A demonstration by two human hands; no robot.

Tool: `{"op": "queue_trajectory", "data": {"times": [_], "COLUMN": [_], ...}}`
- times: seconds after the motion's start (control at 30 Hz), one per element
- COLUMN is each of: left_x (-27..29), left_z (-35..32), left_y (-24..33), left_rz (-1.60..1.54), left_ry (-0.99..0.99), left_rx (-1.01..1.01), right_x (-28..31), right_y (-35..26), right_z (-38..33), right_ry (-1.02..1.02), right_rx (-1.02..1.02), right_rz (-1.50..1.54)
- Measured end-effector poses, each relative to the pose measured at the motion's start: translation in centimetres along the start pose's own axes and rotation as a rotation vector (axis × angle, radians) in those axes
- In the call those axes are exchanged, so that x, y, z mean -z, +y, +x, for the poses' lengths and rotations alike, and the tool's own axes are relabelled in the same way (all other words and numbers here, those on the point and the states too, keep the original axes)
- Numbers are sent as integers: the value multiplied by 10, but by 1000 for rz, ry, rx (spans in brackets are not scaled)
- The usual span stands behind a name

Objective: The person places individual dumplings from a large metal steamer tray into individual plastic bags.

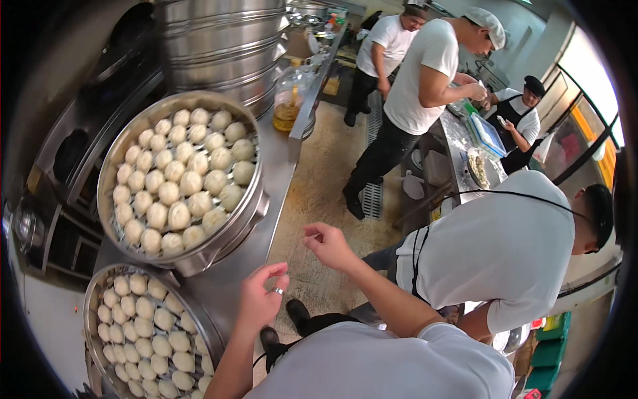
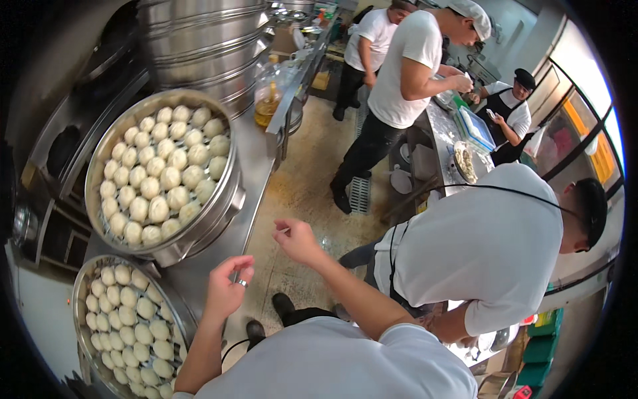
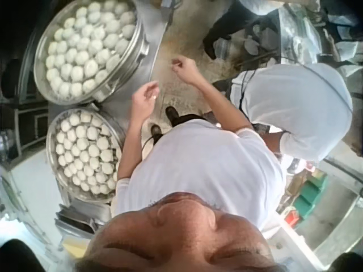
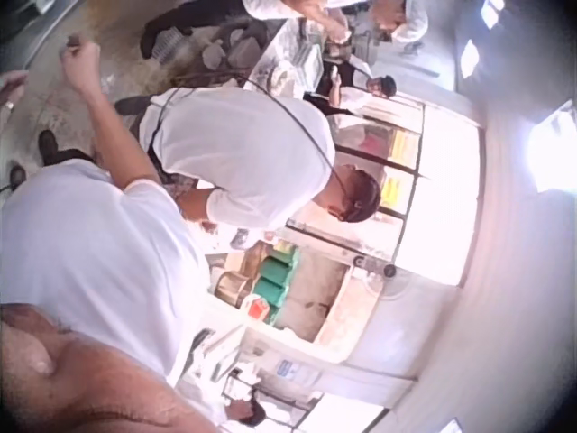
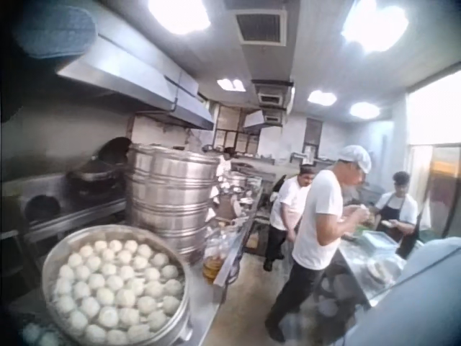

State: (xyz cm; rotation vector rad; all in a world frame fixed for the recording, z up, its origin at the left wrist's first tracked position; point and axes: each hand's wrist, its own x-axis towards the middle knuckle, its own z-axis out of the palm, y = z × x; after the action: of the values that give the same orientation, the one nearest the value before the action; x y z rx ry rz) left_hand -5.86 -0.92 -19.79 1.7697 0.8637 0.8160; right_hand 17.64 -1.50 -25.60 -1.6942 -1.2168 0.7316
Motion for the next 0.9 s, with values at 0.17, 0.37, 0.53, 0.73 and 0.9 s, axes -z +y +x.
{"op": "queue_trajectory", "data": {"times": [0.17, 0.37, 0.53, 0.73, 0.9], "left_x": [-55, -115, -157, -189, -212], "left_z": [76, 166, 260, 353, 402], "left_y": [10, 18, 35, 15, -4], "left_rz": [-80, -141, -149, -168, -167], "left_ry": [-99, -262, -364, -426, -480], "left_rx": [-48, -141, -160, -151, 15], "right_x": [79, 115, 148, 203, 222], "right_y": [43, 58, 76, 125, 156], "right_z": [30, 82, 159, 206, 218], "right_ry": [169, 289, 422, 435, 522], "right_rx": [-49, -163, -232, -463, -533], "right_rz": [-44, 21, 106, 310, 391]}}
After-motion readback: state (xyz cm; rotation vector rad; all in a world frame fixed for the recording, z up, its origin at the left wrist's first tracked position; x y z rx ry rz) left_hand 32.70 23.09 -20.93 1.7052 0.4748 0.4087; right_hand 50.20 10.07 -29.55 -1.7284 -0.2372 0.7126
